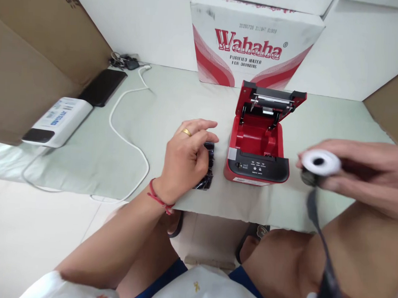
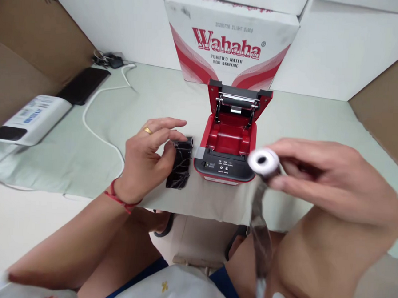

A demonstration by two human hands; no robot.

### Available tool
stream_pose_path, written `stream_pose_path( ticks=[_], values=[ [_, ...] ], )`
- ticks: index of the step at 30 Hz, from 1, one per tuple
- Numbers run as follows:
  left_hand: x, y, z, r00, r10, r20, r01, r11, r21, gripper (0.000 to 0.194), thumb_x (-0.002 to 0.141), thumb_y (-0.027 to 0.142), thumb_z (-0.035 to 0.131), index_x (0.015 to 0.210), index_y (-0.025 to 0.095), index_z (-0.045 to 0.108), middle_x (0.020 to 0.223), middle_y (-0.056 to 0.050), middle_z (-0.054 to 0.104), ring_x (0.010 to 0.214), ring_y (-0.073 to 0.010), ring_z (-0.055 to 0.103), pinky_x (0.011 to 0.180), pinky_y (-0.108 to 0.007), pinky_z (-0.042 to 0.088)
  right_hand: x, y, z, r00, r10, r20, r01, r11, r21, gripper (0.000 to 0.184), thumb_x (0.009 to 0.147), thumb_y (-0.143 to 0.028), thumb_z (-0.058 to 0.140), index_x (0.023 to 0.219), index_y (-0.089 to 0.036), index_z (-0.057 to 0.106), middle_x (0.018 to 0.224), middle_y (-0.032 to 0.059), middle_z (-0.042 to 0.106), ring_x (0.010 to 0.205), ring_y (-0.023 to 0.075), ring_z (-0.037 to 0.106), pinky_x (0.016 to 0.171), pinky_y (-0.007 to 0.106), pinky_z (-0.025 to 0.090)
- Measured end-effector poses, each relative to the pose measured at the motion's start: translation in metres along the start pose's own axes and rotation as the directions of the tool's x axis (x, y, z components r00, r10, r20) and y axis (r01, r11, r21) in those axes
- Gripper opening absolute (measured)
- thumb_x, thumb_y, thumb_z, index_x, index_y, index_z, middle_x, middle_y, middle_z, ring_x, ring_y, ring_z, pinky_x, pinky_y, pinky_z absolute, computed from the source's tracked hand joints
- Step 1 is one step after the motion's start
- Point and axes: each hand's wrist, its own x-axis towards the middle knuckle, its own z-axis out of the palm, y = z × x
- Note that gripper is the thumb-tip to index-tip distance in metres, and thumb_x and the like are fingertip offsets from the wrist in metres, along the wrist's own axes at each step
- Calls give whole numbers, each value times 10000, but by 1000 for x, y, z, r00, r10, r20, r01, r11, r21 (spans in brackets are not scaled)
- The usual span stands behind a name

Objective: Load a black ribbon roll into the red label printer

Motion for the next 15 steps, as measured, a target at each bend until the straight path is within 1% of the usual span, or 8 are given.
stream_pose_path(
  ticks=[2, 3, 5, 7, 9, 11, 13, 15],
  values=[
    [-2, 5, 5, 992, 126, 30, -124, 991, -56, 381, 995, 41, 562, 1221, 273, 763, 1524, -104, 818, 1329, -290, 777, 1131, -532, 674, 13, -15, 16, 1000, 17, -14, -17, 1000, 27, 525, 965, -752, 765, 1142, -266, 859, 902, 61, 791, 879, 258, 726, 819, 406, 635],
    [-3, 7, 7, 979, 198, 48, -193, 977, -93, 423, 1011, 54, 570, 1325, 277, 744, 1597, -130, 775, 1333, -290, 773, 1117, -528, 680, 23, -23, 25, 1000, 25, -12, -25, 999, 42, 503, 970, -720, 775, 1167, -265, 859, 893, 55, 788, 866, 253, 726, 815, 404, 634],
    [-5, 10, 11, 942, 328, 74, -311, 933, -181, 534, 1034, 92, 590, 1523, 297, 659, 1709, -177, 685, 1369, -303, 769, 1094, -524, 690, 45, -37, 43, 999, 31, 20, -33, 996, 84, 456, 975, -657, 785, 1189, -261, 860, 870, 40, 784, 812, 236, 719, 776, 391, 625],
    [-8, 12, 15, 906, 416, 77, -382, 883, -271, 620, 1057, 165, 611, 1658, 302, 554, 1752, -216, 635, 1444, -339, 754, 1108, -540, 694, 64, -47, 58, 997, 30, 78, -41, 989, 142, 396, 974, -578, 773, 1181, -254, 866, 865, 31, 794, 754, 216, 707, 719, 370, 602],
    [-10, 15, 19, 891, 451, 54, -413, 854, -317, 673, 1087, 257, 622, 1741, 284, 464, 1750, -238, 625, 1536, -376, 715, 1168, -571, 683, 76, -51, 66, 994, 30, 104, -48, 982, 180, 344, 970, -516, 741, 1144, -252, 878, 933, 38, 836, 755, 207, 721, 694, 355, 585],
    [-12, 18, 22, 897, 442, 6, -421, 857, -296, 713, 1120, 310, 637, 1790, 267, 396, 1717, -238, 647, 1584, -374, 689, 1221, -568, 670, 82, -50, 70, 995, 28, 96, -43, 986, 159, 317, 981, -486, 701, 1099, -261, 891, 1048, 47, 877, 835, 218, 768, 733, 359, 600],
    [-13, 21, 25, 905, 421, -56, -421, 872, -248, 735, 1141, 300, 661, 1814, 245, 369, 1629, -222, 711, 1558, -335, 711, 1208, -508, 684, 84, -48, 72, 996, 21, 90, -30, 995, 99, 322, 1009, -481, 673, 1110, -282, 905, 1133, 45, 896, 940, 240, 812, 834, 386, 637],
    [-14, 25, 27, 911, 401, -102, -413, 883, -223, 747, 1155, 258, 646, 1838, 236, 345, 1505, -185, 780, 1433, -273, 776, 1106, -415, 717, 85, -44, 73, 995, 4, 97, -9, 999, 46, 335, 1031, -471, 665, 1177, -306, 917, 1187, 43, 903, 1032, 261, 837, 945, 421, 660]
  ],
)
